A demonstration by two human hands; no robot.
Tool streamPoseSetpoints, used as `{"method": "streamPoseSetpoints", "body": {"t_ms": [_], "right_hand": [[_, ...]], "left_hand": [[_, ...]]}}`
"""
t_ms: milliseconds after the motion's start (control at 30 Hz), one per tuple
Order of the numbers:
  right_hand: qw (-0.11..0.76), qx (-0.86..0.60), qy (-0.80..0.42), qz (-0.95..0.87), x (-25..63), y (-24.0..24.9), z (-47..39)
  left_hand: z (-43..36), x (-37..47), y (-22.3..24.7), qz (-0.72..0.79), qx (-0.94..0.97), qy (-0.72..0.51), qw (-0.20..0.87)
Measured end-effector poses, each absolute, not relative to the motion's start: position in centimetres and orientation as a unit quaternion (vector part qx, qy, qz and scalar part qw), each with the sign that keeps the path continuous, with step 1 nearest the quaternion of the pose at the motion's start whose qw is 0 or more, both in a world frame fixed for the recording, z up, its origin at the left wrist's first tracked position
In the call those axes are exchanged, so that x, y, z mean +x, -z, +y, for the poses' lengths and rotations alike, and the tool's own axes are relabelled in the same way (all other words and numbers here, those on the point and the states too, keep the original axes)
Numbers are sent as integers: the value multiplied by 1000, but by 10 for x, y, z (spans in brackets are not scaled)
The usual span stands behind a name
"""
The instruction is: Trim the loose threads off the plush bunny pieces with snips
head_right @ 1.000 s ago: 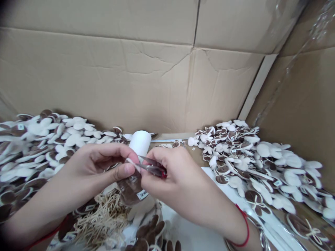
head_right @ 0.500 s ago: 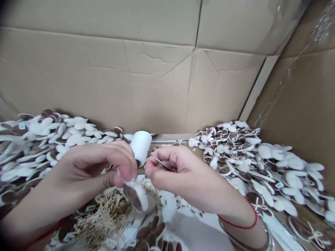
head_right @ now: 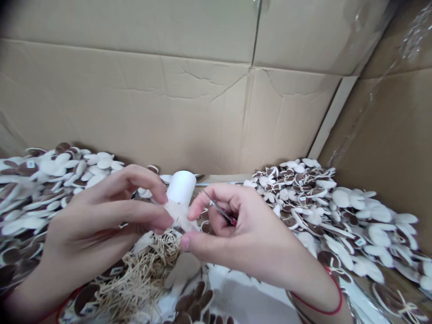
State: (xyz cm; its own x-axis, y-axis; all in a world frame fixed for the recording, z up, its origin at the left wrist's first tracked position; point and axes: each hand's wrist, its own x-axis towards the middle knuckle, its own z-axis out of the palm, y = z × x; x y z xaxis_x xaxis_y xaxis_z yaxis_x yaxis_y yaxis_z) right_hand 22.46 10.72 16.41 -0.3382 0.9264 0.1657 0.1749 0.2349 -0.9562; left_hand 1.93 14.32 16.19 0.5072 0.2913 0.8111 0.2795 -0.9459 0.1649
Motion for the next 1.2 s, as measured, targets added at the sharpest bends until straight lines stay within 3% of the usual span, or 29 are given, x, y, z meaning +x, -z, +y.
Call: {"method": "streamPoseSetpoints", "body": {"t_ms": [200,333,600,800,1067,1200], "right_hand": [[458,-417,-344,-706,213,-159,107],[449,-409,-308,-732,214,-159,107],[361,-396,-421,-732,225,-164,103],[383,-388,-491,-679,226,-168,100],[462,-422,-284,-727,212,-157,105],[508,-407,-219,-727,212,-156,104]], "left_hand": [[144,23,-165,170,880,-442,34],[143,23,-165,171,881,-438,43],[142,24,-162,159,880,-444,52],[144,18,-164,183,859,-473,72],[145,23,-159,169,843,-500,105],[144,28,-158,201,827,-474,227]]}}
